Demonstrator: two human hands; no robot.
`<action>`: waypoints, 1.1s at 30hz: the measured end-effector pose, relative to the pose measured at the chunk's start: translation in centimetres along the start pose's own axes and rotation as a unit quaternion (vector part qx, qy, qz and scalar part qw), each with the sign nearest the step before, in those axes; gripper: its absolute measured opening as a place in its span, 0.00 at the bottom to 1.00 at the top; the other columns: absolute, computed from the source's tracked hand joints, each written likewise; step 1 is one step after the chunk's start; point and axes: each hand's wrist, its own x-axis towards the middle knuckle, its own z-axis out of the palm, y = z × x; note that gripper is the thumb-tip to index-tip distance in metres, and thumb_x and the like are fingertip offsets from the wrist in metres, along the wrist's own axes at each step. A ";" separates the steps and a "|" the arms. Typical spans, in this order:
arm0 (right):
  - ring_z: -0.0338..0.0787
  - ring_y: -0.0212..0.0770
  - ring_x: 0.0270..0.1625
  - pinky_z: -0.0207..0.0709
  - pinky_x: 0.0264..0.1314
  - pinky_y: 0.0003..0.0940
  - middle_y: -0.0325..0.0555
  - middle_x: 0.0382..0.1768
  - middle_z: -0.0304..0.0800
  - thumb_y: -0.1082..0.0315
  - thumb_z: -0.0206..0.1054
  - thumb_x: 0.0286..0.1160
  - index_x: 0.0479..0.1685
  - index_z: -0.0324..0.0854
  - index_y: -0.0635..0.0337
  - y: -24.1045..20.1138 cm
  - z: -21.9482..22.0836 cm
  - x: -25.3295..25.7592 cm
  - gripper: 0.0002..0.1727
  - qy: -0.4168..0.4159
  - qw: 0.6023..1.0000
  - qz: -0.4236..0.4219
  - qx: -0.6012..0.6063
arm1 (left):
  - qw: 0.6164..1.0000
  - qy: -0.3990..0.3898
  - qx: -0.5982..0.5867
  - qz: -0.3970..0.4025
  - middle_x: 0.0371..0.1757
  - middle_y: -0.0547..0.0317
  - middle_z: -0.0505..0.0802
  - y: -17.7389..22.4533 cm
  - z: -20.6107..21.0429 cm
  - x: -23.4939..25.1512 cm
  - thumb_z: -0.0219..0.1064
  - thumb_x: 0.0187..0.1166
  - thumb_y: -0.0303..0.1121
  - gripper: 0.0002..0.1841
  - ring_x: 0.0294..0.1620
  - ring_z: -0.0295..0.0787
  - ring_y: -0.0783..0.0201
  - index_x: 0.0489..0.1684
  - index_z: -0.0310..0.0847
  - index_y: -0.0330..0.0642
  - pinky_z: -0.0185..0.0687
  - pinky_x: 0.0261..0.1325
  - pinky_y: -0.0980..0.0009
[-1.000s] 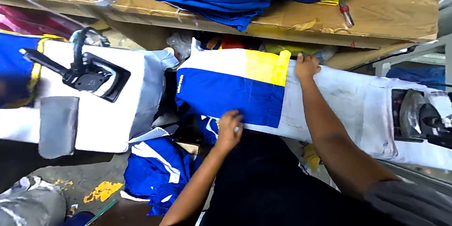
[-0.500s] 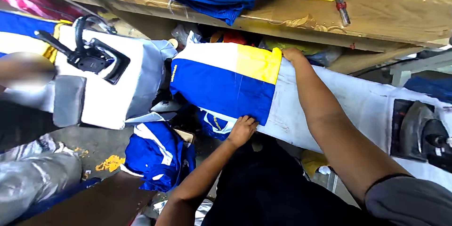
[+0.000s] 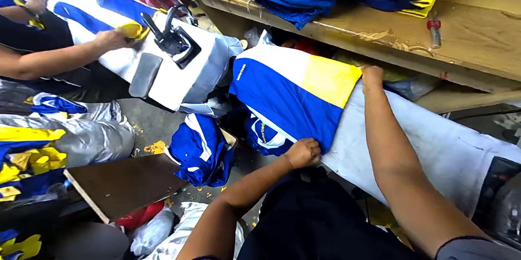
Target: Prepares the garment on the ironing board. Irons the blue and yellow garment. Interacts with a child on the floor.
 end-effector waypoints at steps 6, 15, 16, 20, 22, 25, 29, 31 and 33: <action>0.82 0.57 0.69 0.73 0.73 0.54 0.71 0.66 0.82 0.62 0.59 0.87 0.65 0.78 0.78 3.6 -6.7 -2.1 0.23 0.103 0.994 -0.002 0.024 | 0.995 0.036 -0.085 0.048 0.34 0.45 0.93 5.8 3.0 3.1 0.67 0.71 0.28 0.08 0.43 0.93 0.47 0.25 0.88 0.34 0.87 0.49 0.56; 0.70 0.63 0.85 0.52 0.86 0.68 0.66 0.77 0.79 0.55 0.50 0.92 0.72 0.81 0.65 4.4 -5.7 -2.0 0.26 0.100 0.969 0.008 -0.225 | 0.996 -0.049 0.004 -0.072 0.55 0.40 0.93 5.3 4.8 1.9 0.61 0.83 0.29 0.12 0.60 0.89 0.40 0.47 0.91 0.34 0.83 0.59 0.48; 0.67 0.62 0.88 0.51 0.87 0.66 0.64 0.81 0.74 0.52 0.47 0.93 0.77 0.76 0.64 4.3 -5.4 -2.7 0.29 0.113 0.965 -0.021 -0.234 | 0.995 -0.051 0.002 -0.086 0.60 0.40 0.92 5.6 5.0 1.8 0.60 0.84 0.30 0.13 0.63 0.88 0.40 0.52 0.90 0.35 0.82 0.62 0.48; 0.45 0.66 0.96 0.37 0.92 0.71 0.65 0.94 0.47 0.47 0.44 0.94 0.94 0.55 0.62 5.3 -3.7 -7.2 0.37 0.049 0.920 -0.221 -0.319 | 0.991 -0.070 0.004 -0.118 0.70 0.38 0.88 6.6 5.3 1.1 0.60 0.86 0.34 0.17 0.72 0.83 0.38 0.64 0.87 0.36 0.77 0.69 0.43; 0.40 0.63 0.98 0.30 0.91 0.74 0.61 0.96 0.43 0.41 0.42 0.92 0.96 0.51 0.59 7.9 -2.7 -7.3 0.40 0.013 0.894 -0.248 -0.373 | 0.989 -0.088 0.008 -0.121 0.72 0.39 0.87 6.8 5.2 1.1 0.60 0.86 0.36 0.19 0.74 0.82 0.38 0.67 0.85 0.36 0.75 0.71 0.42; 0.39 0.62 0.98 0.27 0.91 0.75 0.58 0.97 0.43 0.39 0.41 0.92 0.96 0.50 0.59 8.9 -2.6 -6.5 0.42 -0.013 0.881 -0.220 -0.418 | 0.987 -0.106 0.010 -0.123 0.72 0.38 0.87 7.0 4.8 1.5 0.62 0.85 0.37 0.19 0.73 0.82 0.37 0.67 0.85 0.35 0.75 0.70 0.40; 0.37 0.60 0.99 0.26 0.91 0.74 0.58 0.97 0.40 0.39 0.43 0.92 0.97 0.47 0.58 8.7 -2.8 -6.3 0.43 0.002 0.895 -0.188 -0.404 | 0.984 -0.119 0.007 -0.131 0.70 0.37 0.87 7.1 4.6 2.2 0.61 0.85 0.37 0.19 0.73 0.81 0.36 0.64 0.86 0.34 0.74 0.69 0.39; 0.40 0.60 0.98 0.28 0.91 0.75 0.57 0.97 0.43 0.39 0.43 0.91 0.97 0.48 0.57 8.7 -2.9 -6.0 0.42 0.008 0.896 -0.182 -0.405 | 0.984 -0.122 0.008 -0.133 0.69 0.37 0.87 7.2 4.5 2.5 0.60 0.86 0.37 0.18 0.72 0.82 0.36 0.62 0.86 0.34 0.74 0.68 0.39; 0.44 0.60 0.98 0.29 0.90 0.75 0.57 0.96 0.49 0.40 0.42 0.93 0.95 0.54 0.55 7.9 -3.5 -5.8 0.39 -0.005 0.902 -0.169 -0.398 | 0.984 -0.121 0.008 -0.133 0.67 0.37 0.88 7.2 4.3 2.8 0.59 0.86 0.38 0.18 0.70 0.82 0.36 0.59 0.87 0.34 0.75 0.67 0.39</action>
